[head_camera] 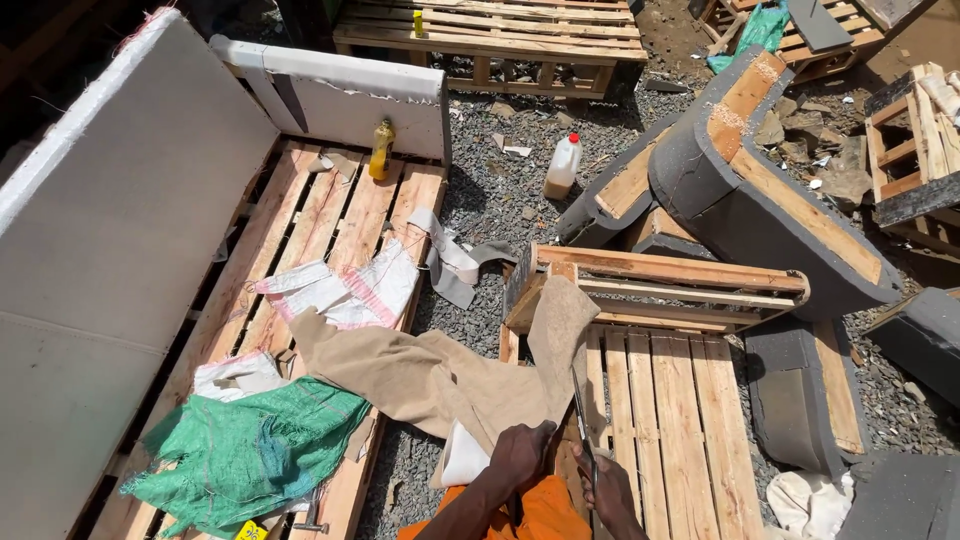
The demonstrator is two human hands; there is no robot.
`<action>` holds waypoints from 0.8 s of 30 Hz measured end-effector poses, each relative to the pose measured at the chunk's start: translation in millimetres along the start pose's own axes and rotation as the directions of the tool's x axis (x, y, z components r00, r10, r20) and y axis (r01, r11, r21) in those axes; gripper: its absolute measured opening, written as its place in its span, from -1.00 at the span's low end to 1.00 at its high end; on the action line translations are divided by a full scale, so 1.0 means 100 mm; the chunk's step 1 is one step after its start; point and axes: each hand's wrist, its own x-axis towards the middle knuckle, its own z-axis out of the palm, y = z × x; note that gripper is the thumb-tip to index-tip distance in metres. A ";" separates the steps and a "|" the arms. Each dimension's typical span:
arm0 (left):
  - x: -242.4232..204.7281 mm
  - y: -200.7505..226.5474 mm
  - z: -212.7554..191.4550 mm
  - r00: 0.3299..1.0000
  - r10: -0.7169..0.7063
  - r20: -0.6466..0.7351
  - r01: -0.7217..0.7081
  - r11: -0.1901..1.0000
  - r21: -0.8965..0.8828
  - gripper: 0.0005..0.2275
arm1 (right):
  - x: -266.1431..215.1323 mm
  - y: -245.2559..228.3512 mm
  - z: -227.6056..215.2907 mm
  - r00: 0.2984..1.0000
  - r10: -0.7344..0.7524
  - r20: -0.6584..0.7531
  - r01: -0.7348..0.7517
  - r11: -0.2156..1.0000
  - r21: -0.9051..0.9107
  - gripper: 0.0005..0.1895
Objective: Trimming excess fabric from a wooden furniture frame using scissors and a hammer.
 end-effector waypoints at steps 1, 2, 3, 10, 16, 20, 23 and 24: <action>0.02 -0.04 0.01 1.000 0.009 -0.011 -0.008 0.999 0.032 -0.56 | -0.02 -0.03 0.00 1.000 0.002 0.002 -0.002 1.000 -0.028 -0.41; 0.03 -0.08 0.03 1.000 0.017 -0.020 -0.015 0.998 0.064 -0.54 | -0.05 -0.04 -0.01 1.000 0.007 0.005 -0.006 0.998 -0.055 -0.41; 0.05 -0.12 0.07 1.000 0.017 -0.020 -0.016 0.998 0.061 -0.54 | -0.01 -0.01 -0.03 1.000 0.006 0.004 -0.006 0.998 -0.058 -0.41; 0.03 -0.27 0.15 0.934 0.347 -0.084 -0.313 0.908 0.279 -0.77 | 0.10 -0.15 -0.04 0.973 -0.076 0.217 0.088 0.995 -0.047 -0.33; -0.06 -0.04 -0.01 0.993 0.069 -0.096 -0.071 0.997 -0.018 -0.66 | 0.16 -0.15 -0.04 0.993 -0.070 0.093 0.068 0.998 0.018 -0.42; 0.08 -0.26 0.12 0.969 0.239 -0.059 -0.209 0.925 0.317 -0.74 | 0.21 -0.05 -0.01 0.997 -0.058 0.043 0.059 0.998 -0.038 -0.42; 0.08 -0.32 0.15 0.955 0.283 -0.089 -0.240 0.912 0.332 -0.76 | 0.26 0.00 -0.01 0.988 -0.094 0.124 0.096 0.995 -0.014 -0.41; 0.07 -0.32 0.15 0.955 0.284 -0.089 -0.240 0.912 0.332 -0.76 | 0.24 -0.02 -0.01 0.988 -0.094 0.123 0.096 0.995 -0.013 -0.41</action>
